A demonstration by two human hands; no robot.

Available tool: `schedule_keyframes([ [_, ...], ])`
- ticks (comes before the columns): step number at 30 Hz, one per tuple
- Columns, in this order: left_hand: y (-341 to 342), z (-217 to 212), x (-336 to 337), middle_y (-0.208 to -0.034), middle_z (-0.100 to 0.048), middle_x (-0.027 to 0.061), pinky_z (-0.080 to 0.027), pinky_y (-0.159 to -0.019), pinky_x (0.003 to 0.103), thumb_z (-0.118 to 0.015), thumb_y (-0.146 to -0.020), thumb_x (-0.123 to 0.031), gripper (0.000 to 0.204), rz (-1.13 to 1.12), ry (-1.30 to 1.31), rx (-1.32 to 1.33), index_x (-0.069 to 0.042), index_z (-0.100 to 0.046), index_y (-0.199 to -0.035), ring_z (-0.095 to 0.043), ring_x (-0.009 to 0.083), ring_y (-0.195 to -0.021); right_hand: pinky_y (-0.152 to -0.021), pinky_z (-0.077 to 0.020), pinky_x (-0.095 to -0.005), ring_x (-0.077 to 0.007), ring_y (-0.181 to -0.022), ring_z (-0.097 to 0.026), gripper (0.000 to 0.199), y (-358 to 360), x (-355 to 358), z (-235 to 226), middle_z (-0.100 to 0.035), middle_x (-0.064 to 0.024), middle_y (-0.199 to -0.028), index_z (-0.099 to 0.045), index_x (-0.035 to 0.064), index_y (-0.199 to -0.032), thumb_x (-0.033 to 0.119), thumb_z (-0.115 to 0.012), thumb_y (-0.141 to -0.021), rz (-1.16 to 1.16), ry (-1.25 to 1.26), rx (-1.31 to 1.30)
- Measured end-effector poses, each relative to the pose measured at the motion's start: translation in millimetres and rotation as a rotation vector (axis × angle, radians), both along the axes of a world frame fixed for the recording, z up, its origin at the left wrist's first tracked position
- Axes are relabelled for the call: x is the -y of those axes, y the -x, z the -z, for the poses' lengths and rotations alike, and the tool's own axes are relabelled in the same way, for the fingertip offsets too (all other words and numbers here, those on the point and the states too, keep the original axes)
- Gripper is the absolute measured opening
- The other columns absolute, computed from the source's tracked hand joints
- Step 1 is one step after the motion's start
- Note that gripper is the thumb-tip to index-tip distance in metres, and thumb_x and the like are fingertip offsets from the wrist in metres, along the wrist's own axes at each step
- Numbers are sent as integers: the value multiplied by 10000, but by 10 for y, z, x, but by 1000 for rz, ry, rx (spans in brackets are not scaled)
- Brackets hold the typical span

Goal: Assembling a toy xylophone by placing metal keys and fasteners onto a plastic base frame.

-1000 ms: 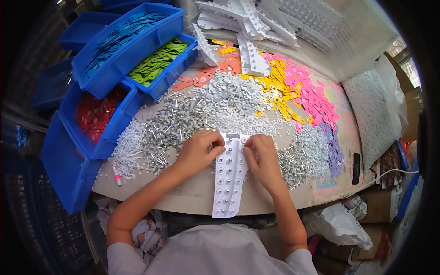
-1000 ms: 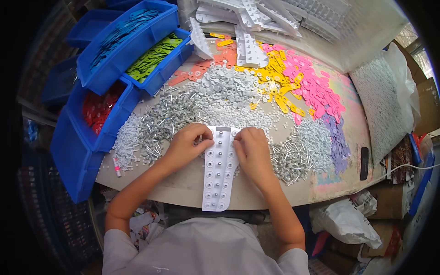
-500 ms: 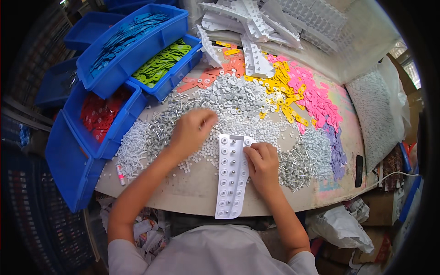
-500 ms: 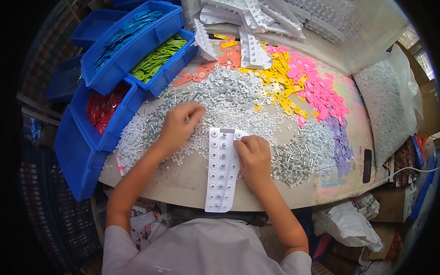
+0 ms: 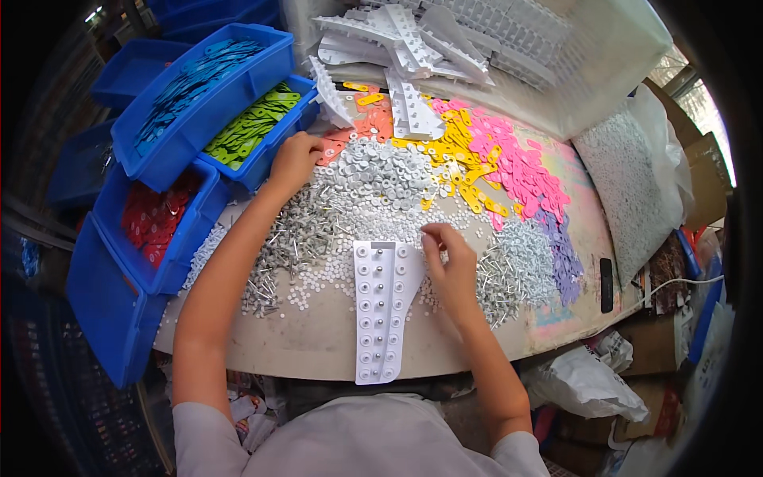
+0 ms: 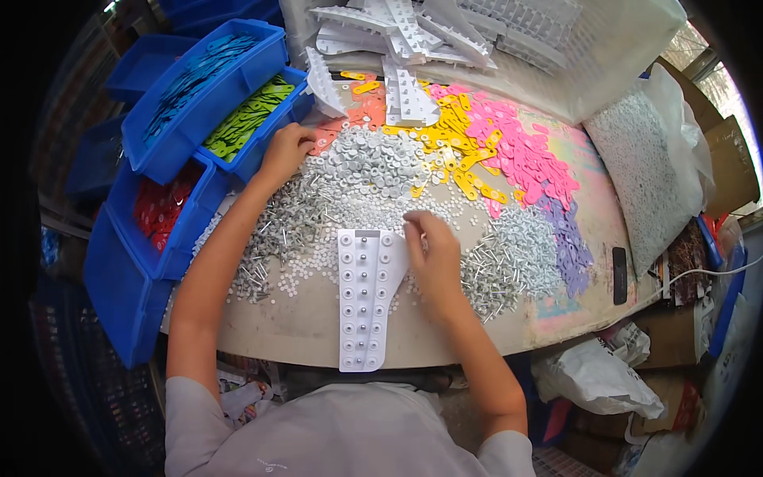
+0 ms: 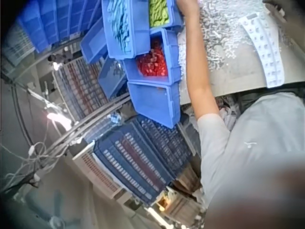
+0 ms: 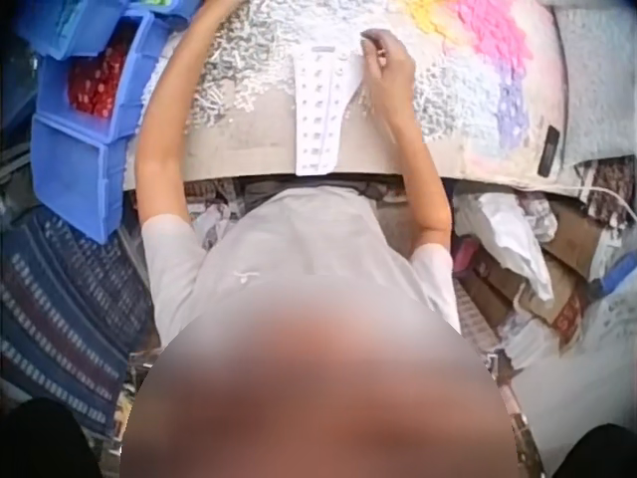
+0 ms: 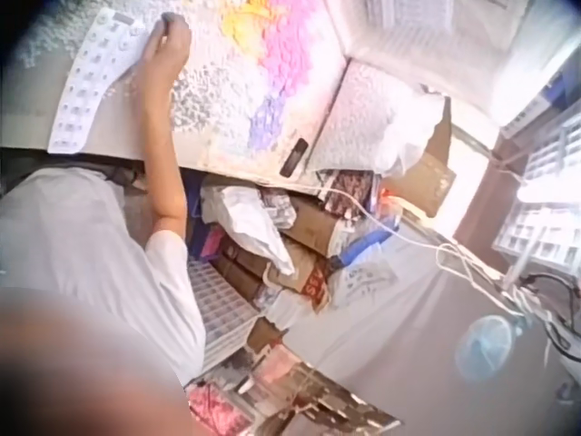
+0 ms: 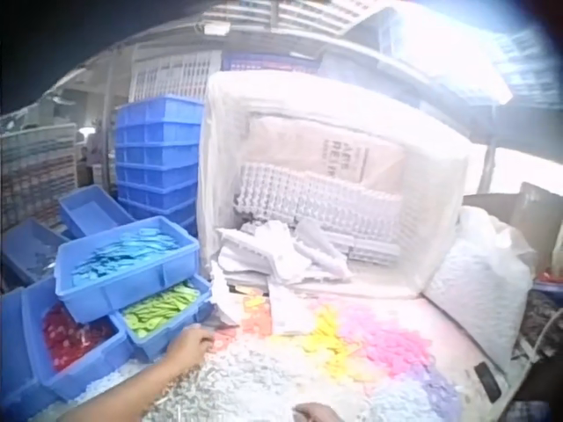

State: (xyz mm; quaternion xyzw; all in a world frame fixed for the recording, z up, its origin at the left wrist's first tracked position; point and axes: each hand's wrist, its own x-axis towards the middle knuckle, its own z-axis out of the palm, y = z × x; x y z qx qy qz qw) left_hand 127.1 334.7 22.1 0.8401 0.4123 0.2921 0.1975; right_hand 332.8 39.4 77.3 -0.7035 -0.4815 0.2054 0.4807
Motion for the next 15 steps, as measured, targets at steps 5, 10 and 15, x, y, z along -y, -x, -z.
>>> schedule_keyframes([
  [5,19,-118,153,-947,-691,142,-528,-792,413,-777,-882,-107,166,2,2,-57,12,-712,-976,-680,329,-893,-855,-528,-412,-333,-988,-664,116,-305,-478,199,-689,-131,-979,-727,24,-1036,31,-721,-921,-137,-66,510],
  [10,-12,-581,860,-906,-724,116,-531,-764,368,-759,-940,-154,172,17,251,167,-14,-687,-1010,-687,276,-824,-846,-517,-442,-355,-979,-640,102,-338,-591,303,-671,-140,-971,-705,35,-999,12,-715,-899,-193,-3,633],
  [15,139,-800,1851,-899,-724,48,-491,-720,281,-767,-940,-104,123,233,510,287,7,-736,-985,-637,125,-775,-840,-516,-428,-338,-951,-635,99,-261,-430,205,-662,-141,-957,-663,18,-999,8,-706,-910,-185,16,540],
])
